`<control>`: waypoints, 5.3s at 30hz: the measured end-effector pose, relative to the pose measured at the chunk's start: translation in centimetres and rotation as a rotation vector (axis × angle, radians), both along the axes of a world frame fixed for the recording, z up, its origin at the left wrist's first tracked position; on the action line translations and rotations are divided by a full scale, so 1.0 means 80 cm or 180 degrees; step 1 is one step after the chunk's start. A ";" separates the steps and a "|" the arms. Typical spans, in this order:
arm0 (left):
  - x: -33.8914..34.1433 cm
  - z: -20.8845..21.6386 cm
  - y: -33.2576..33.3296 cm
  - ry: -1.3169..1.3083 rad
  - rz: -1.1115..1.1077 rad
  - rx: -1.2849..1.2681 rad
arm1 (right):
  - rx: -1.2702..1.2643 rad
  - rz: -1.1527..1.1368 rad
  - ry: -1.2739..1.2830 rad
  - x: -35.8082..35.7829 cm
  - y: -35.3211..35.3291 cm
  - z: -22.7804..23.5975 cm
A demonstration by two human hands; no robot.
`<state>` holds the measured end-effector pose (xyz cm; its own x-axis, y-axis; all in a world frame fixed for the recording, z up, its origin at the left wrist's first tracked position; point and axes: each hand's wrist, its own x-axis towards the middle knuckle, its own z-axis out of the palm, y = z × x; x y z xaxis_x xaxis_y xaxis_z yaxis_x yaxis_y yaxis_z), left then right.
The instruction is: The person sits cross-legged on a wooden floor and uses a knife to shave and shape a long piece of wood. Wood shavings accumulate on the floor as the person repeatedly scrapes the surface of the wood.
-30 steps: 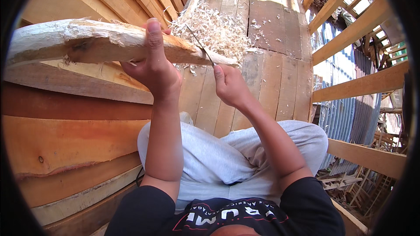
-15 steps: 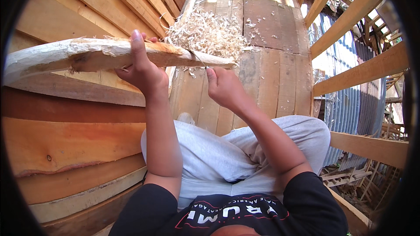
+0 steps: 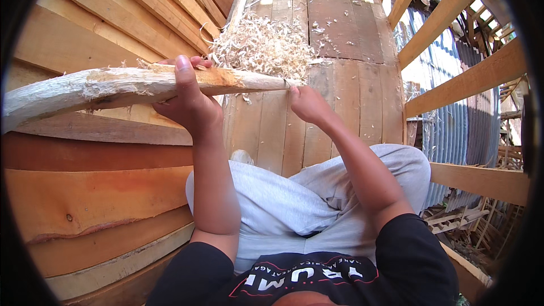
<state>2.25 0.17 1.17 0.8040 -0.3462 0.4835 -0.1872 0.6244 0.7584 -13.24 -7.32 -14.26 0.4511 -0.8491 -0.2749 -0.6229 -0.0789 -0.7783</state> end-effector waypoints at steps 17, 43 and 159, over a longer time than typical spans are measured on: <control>-0.008 0.003 0.001 0.0012 0.0252 0.0102 | -0.0320 0.0294 -0.0864 0.024 0.041 0.079; 0.025 -0.003 -0.010 -0.0106 -0.0001 0.0210 | -0.0110 -0.0103 -0.0297 0.018 0.004 -0.027; 0.038 0.000 -0.007 0.0179 -0.0174 0.0268 | 0.0857 -0.0258 0.0233 -0.007 -0.028 -0.036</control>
<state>5.25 -0.37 1.20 0.8079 -0.4277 0.4054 -0.1103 0.5661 0.8170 -13.80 -9.57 -17.12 0.3555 -0.7735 -0.5247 -0.6740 0.1768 -0.7173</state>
